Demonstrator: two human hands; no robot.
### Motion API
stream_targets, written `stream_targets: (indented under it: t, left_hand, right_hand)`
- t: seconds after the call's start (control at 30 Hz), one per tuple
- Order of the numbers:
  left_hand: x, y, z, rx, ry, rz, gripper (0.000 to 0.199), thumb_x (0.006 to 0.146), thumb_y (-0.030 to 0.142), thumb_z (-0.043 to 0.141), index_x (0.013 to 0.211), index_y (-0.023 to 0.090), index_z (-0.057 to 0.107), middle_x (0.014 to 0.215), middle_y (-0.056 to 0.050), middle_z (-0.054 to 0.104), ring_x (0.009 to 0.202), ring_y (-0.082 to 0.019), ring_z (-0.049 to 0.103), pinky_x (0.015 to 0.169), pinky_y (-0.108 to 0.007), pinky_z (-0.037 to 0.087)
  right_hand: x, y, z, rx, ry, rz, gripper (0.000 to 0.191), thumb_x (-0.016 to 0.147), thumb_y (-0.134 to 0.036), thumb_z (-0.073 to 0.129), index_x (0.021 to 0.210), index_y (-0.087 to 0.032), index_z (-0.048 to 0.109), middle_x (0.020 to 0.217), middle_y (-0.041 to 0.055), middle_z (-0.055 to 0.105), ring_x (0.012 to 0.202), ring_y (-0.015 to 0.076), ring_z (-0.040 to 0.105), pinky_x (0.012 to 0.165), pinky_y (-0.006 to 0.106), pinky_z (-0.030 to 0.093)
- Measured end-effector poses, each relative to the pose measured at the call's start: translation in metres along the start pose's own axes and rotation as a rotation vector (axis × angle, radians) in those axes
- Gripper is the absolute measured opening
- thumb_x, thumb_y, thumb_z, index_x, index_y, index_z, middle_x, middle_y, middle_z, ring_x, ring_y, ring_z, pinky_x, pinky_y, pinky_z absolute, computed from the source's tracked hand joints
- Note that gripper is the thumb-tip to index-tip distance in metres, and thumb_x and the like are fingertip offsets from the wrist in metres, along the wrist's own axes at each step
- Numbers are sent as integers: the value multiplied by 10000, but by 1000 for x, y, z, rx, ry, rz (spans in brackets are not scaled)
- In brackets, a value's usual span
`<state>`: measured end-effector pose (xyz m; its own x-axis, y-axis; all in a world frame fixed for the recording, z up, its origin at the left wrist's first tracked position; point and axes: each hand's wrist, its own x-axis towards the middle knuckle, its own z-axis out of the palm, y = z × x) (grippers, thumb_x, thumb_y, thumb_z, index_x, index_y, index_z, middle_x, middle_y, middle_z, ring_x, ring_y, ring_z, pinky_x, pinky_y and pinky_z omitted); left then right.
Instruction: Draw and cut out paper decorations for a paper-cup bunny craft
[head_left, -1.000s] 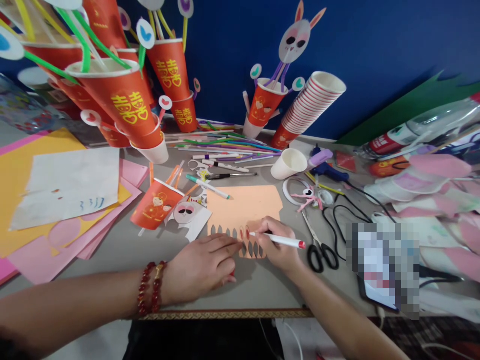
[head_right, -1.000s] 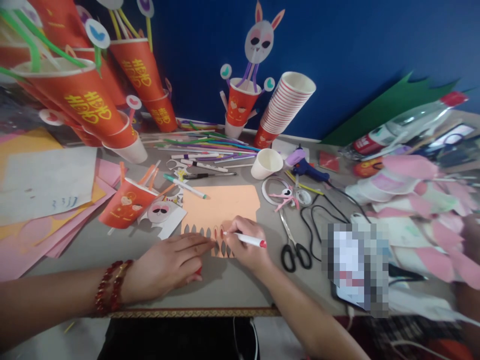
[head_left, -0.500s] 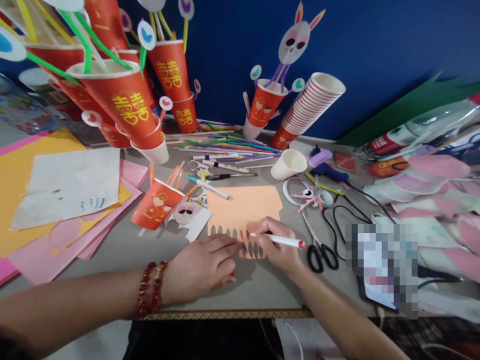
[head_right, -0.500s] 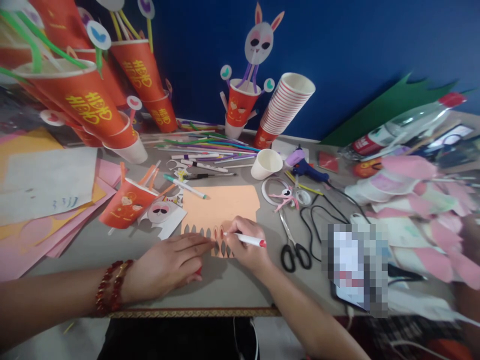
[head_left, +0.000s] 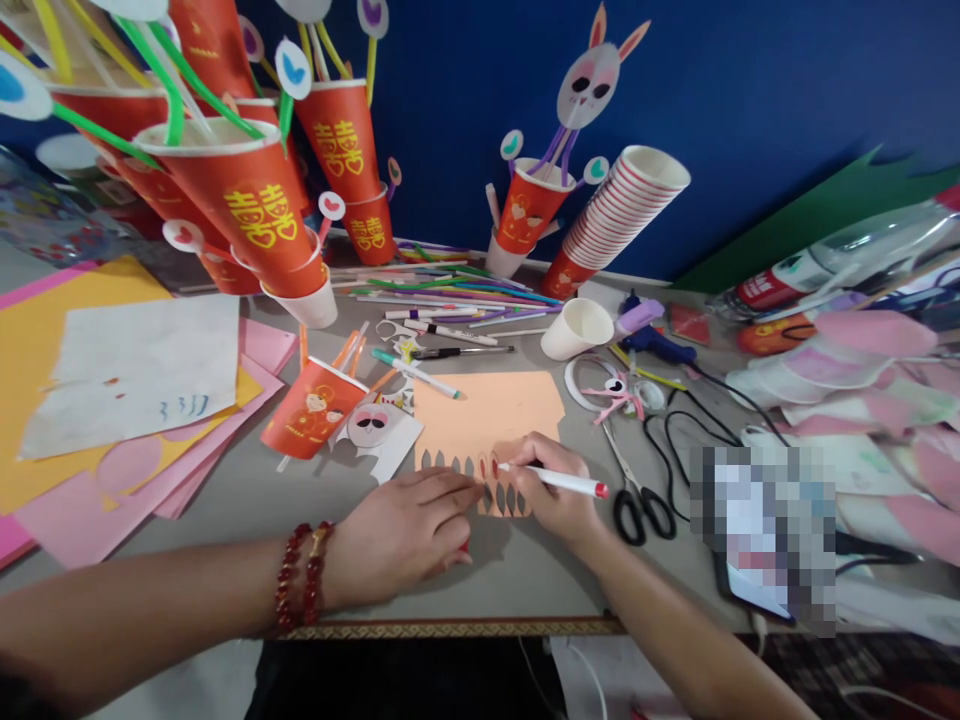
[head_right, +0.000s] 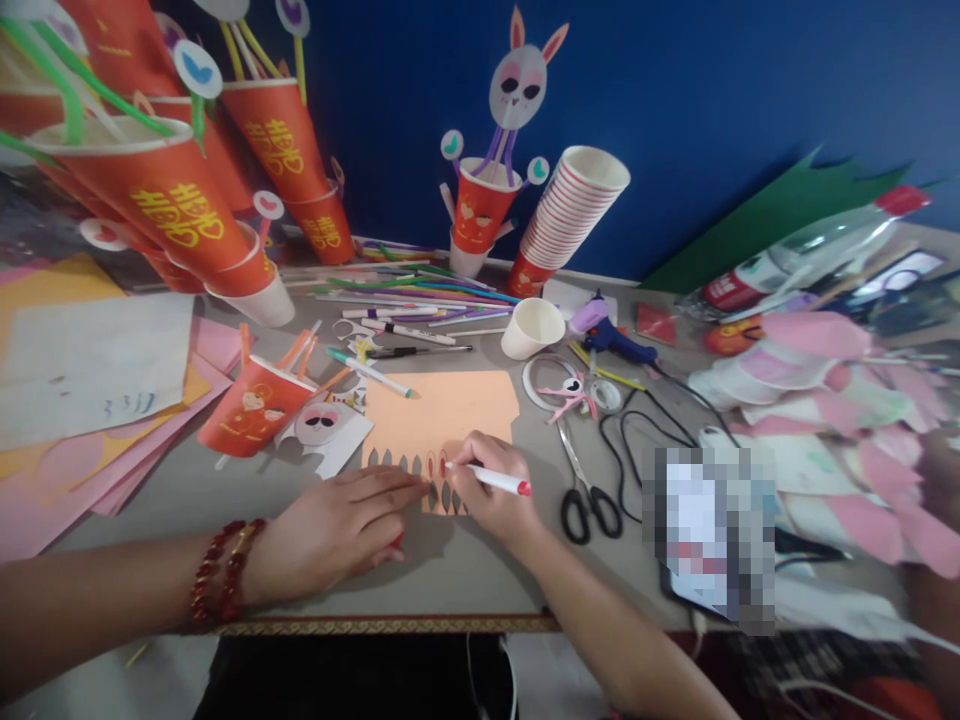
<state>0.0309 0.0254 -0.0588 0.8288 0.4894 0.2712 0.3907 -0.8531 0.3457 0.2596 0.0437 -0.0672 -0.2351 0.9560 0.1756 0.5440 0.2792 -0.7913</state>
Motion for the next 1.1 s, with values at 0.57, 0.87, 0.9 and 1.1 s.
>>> stream_targets:
  t: [0.57, 0.87, 0.9, 1.1]
  left_hand:
    - [-2, 1, 1, -3, -10, -7, 201, 935, 331, 541, 902, 151, 624, 1279, -93, 623, 1235, -219, 523, 1064, -380, 435]
    - [0, 0, -1, -14, -17, -6, 194, 929, 326, 554, 890, 149, 621, 1284, -96, 620, 1234, -225, 527, 1066, -388, 439]
    - [0, 0, -1, -13, -18, -6, 192, 927, 327, 558, 892, 149, 621, 1284, -95, 620, 1234, -225, 527, 1066, -388, 440]
    - [0, 0, -1, -15, -24, -8, 204, 942, 328, 532, 898, 149, 621, 1293, -92, 615, 1243, -227, 521, 1074, -385, 431]
  right_hand:
    - [1, -1, -1, 27, -13, 2, 215, 792, -171, 545, 603, -211, 449, 543, -59, 433, 507, 111, 414, 513, 244, 314]
    - [1, -3, -1, 15, -11, 5, 213, 785, -171, 518, 592, -219, 440, 533, -55, 430, 501, 121, 414, 507, 253, 318]
    - [1, -3, -1, 15, -21, -4, 221, 786, -170, 515, 586, -219, 434, 529, -55, 425, 499, 121, 411, 505, 254, 314]
    - [2, -5, -2, 22, -3, 4, 216, 782, -173, 524, 590, -217, 436, 536, -54, 430, 504, 119, 414, 510, 251, 316]
